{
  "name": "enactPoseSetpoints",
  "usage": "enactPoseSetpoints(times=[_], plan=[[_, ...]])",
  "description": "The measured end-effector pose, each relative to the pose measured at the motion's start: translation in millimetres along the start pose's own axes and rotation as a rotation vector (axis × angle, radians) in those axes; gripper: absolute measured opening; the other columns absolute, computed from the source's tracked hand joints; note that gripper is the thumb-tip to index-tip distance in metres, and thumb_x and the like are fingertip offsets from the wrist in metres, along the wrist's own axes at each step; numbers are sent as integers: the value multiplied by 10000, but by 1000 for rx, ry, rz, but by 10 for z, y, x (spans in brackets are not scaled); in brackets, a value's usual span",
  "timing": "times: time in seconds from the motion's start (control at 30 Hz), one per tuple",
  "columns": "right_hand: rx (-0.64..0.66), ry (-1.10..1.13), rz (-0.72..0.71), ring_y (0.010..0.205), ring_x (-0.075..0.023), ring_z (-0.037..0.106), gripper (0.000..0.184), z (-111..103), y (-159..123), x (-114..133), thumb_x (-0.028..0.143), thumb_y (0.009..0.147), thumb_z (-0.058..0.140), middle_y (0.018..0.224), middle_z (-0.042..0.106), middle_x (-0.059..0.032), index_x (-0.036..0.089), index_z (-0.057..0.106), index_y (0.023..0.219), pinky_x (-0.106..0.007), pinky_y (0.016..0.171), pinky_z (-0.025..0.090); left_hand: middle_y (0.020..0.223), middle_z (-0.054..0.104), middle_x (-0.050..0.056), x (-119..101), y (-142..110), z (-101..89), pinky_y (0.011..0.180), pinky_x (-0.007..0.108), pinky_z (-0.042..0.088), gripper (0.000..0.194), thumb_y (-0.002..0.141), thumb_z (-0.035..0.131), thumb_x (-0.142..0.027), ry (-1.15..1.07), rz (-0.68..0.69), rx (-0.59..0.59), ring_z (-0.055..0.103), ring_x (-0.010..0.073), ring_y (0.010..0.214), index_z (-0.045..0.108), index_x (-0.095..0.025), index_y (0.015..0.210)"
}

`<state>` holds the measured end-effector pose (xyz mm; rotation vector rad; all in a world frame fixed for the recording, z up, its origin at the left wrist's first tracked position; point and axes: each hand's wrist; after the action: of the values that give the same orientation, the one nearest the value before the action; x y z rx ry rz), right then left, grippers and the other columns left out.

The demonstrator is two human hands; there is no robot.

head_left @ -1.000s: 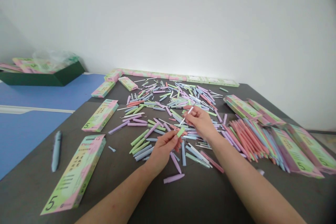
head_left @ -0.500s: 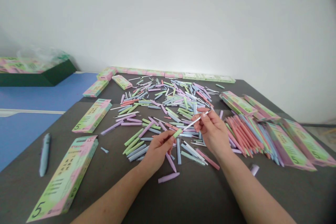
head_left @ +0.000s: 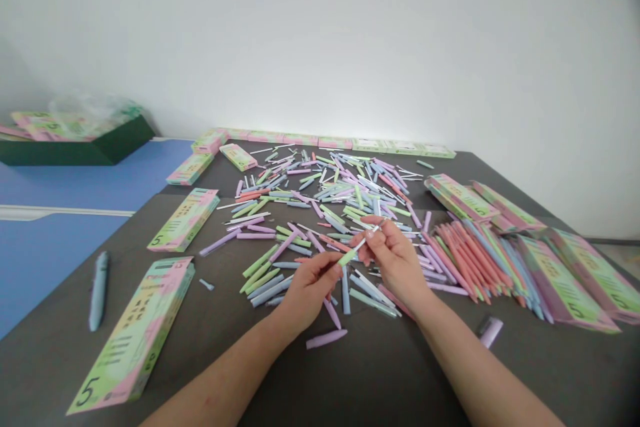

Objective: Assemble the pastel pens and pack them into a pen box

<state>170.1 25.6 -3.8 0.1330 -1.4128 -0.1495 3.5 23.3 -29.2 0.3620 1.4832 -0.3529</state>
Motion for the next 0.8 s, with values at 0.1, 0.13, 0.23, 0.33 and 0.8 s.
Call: enactPoseSetpoints(times=[0.1, 0.13, 0.23, 0.33, 0.8], plan=[[-5, -12, -14, 526, -103, 515, 331, 41, -27, -13, 380, 873, 561, 760, 667, 18, 259, 406, 1139, -230, 510, 428, 614, 487, -24, -6, -8, 10, 434, 195, 267, 289, 857, 543, -378, -42, -21, -1, 332, 73, 478, 658, -162, 1011], [-12, -11, -23, 526, -103, 516, 361, 47, -33, -21, 373, 873, 565, 760, 668, 20, 265, 379, 1163, -229, 511, 431, 596, 475, -27, -6, -10, 12, 427, 197, 247, 294, 858, 543, -383, -51, -31, 1, 312, 74, 474, 659, -161, 1012], [-18, 13, -28, 535, -105, 527, 397, 45, -40, -56, 352, 876, 566, 777, 672, 19, 274, 351, 1200, -229, 515, 440, 569, 426, -40, 4, -14, 17, 422, 200, 214, 306, 868, 530, -392, -60, -42, 23, 276, 71, 467, 650, -155, 1021], [10, 95, 26, 527, -100, 527, 270, 38, -31, -85, 361, 881, 556, 781, 674, 9, 257, 435, 1099, -217, 487, 426, 625, 433, -37, 20, -13, 20, 421, 199, 201, 294, 879, 513, -395, -58, -36, 53, 278, 58, 466, 629, -150, 994], [70, 175, 123, 419, -67, 431, 221, 39, -14, -128, 399, 838, 607, 778, 699, -43, 188, 563, 790, -196, 367, 264, 598, 337, -67, 68, -58, 48, 424, 204, 200, 285, 907, 462, -411, -37, -74, 104, 271, 64, 463, 560, -155, 984]])
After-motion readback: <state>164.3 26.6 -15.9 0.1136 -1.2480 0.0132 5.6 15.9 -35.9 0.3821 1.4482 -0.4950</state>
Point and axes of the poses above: each hand's wrist, its own y-axis towards the middle knuckle, its own z-axis out of the palm, x = y × z
